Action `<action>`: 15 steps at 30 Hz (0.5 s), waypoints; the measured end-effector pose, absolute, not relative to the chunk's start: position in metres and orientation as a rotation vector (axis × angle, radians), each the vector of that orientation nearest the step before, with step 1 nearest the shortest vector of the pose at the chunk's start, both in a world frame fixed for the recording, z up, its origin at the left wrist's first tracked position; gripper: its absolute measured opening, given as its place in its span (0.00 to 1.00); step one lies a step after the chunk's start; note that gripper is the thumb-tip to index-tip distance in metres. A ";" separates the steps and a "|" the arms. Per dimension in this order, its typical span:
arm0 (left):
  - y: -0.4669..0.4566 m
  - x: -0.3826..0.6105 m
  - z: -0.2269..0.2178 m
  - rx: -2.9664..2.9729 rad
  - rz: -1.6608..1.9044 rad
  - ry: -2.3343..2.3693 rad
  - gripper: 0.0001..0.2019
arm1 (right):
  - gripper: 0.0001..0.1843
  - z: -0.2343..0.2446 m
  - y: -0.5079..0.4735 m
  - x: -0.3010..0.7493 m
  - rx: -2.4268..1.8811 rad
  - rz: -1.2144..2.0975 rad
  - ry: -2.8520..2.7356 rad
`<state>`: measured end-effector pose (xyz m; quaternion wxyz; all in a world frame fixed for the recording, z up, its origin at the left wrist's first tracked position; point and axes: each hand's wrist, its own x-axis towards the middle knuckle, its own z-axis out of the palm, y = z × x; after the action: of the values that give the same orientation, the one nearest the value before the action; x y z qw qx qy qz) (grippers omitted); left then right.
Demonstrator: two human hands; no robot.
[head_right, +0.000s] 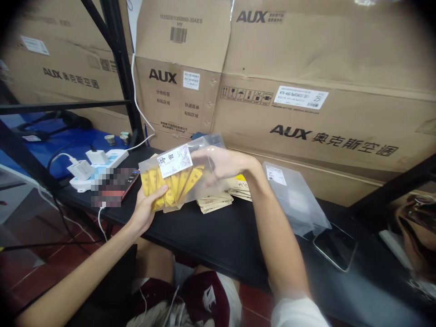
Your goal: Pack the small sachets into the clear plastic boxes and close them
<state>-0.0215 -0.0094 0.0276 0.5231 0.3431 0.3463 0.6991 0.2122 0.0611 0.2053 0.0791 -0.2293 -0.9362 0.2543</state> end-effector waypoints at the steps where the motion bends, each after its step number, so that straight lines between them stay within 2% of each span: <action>1: -0.009 -0.022 0.027 0.821 1.679 0.827 0.38 | 0.35 0.204 0.063 0.212 -0.696 0.751 -2.792; 11: -0.008 -0.022 0.028 0.793 1.685 0.805 0.33 | 0.17 0.220 0.045 0.220 -0.782 0.502 -2.604; 15: -0.009 -0.022 0.031 0.721 1.692 0.779 0.34 | 0.19 0.227 0.032 0.220 -0.805 0.424 -2.411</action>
<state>-0.0221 -0.0092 0.0305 0.5413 0.3034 0.3277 0.7124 0.2203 0.0321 0.2274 0.2788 -0.3001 -0.8985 0.1580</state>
